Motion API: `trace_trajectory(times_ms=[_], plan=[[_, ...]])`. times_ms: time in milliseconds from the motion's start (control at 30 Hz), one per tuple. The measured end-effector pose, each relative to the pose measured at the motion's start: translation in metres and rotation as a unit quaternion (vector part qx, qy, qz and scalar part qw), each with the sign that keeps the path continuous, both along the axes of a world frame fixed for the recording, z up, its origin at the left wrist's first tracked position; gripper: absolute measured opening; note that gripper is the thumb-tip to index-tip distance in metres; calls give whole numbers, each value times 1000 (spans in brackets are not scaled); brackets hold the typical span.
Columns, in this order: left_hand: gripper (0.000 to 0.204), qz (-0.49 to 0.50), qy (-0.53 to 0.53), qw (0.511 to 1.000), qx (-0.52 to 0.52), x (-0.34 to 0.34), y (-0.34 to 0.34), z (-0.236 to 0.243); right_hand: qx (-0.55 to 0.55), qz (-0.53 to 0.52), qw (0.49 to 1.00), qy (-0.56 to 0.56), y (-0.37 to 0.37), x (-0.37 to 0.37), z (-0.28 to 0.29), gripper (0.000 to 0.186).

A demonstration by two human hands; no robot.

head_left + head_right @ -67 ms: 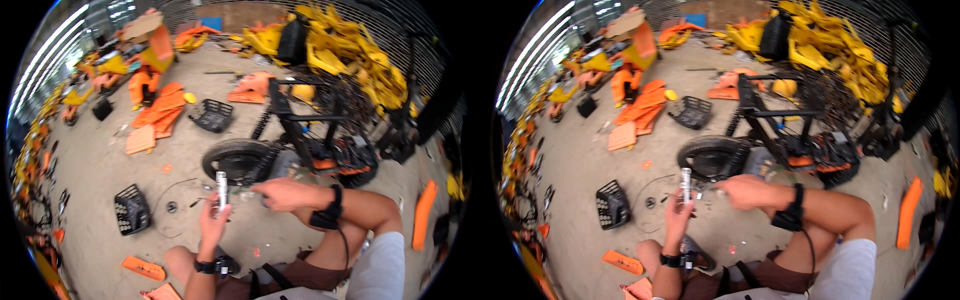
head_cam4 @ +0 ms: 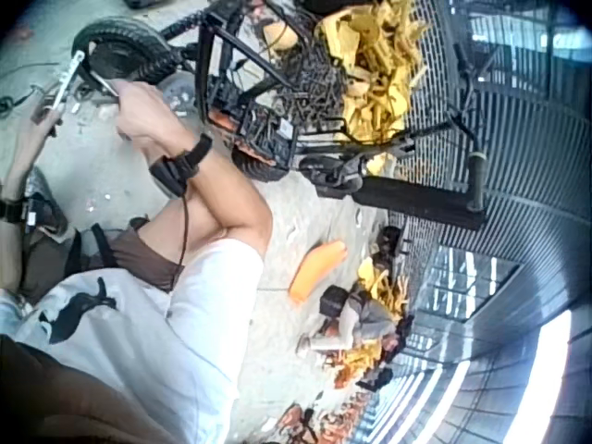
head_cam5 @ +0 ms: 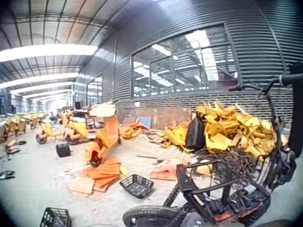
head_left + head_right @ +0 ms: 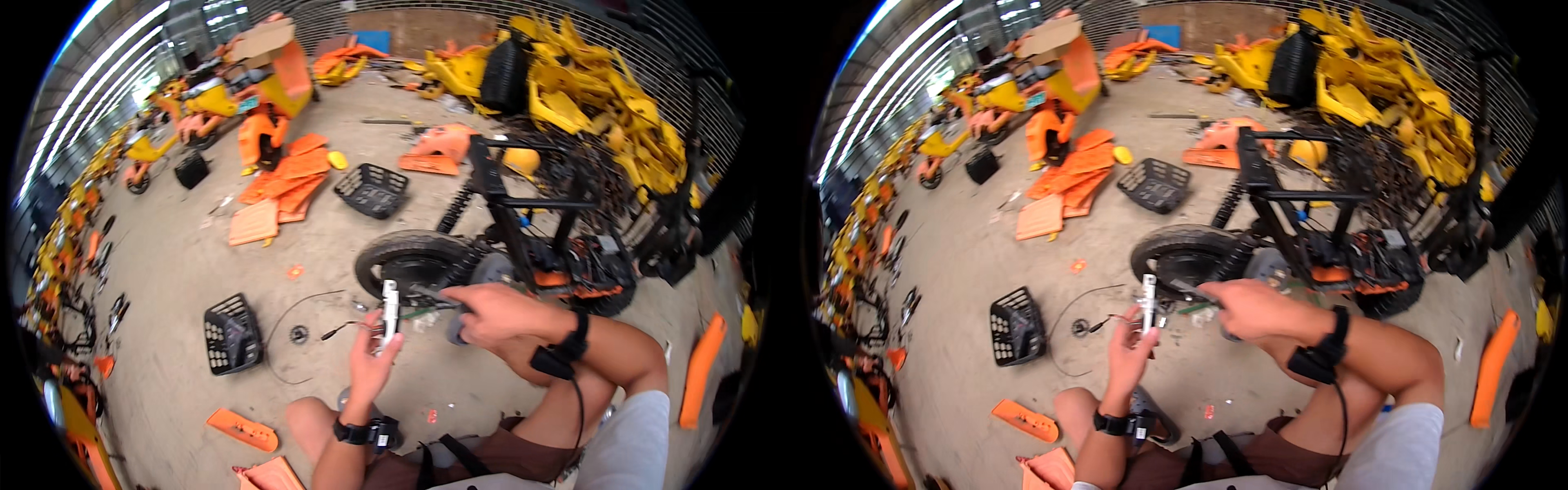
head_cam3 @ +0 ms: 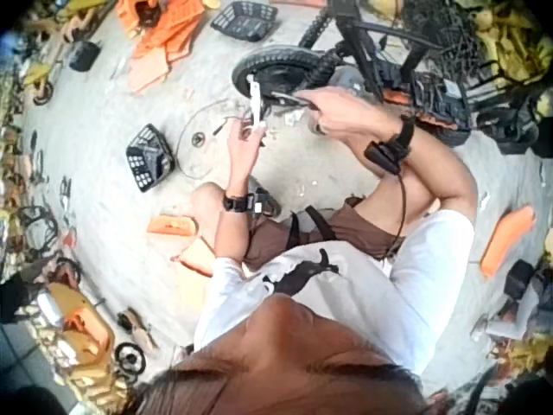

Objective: The person uses a screwdriver to secure a small metal component onto a cable while holding it by hand, and then manipulates the rear motor wheel and frame of an electric scooter.

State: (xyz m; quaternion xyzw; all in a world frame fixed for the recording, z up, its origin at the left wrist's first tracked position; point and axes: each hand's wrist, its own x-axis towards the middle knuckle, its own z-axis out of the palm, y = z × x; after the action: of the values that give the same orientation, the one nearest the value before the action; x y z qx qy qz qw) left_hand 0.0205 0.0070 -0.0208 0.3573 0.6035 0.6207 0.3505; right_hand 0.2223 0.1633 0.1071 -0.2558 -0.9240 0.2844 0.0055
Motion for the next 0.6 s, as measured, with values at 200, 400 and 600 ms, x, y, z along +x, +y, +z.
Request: trace_trajectory(times_ms=[200,400,600], plan=[[35,22,-17,998,60,-1,-2,1,-158,-94,977,107,-3,-5,34,52],[34,14,28,999,33,0,-3,8,-283,-28,955,87,-14,-12,24,50],[26,9,221,973,63,-4,0,4,-249,0,967,53,-13,-14,11,51]])
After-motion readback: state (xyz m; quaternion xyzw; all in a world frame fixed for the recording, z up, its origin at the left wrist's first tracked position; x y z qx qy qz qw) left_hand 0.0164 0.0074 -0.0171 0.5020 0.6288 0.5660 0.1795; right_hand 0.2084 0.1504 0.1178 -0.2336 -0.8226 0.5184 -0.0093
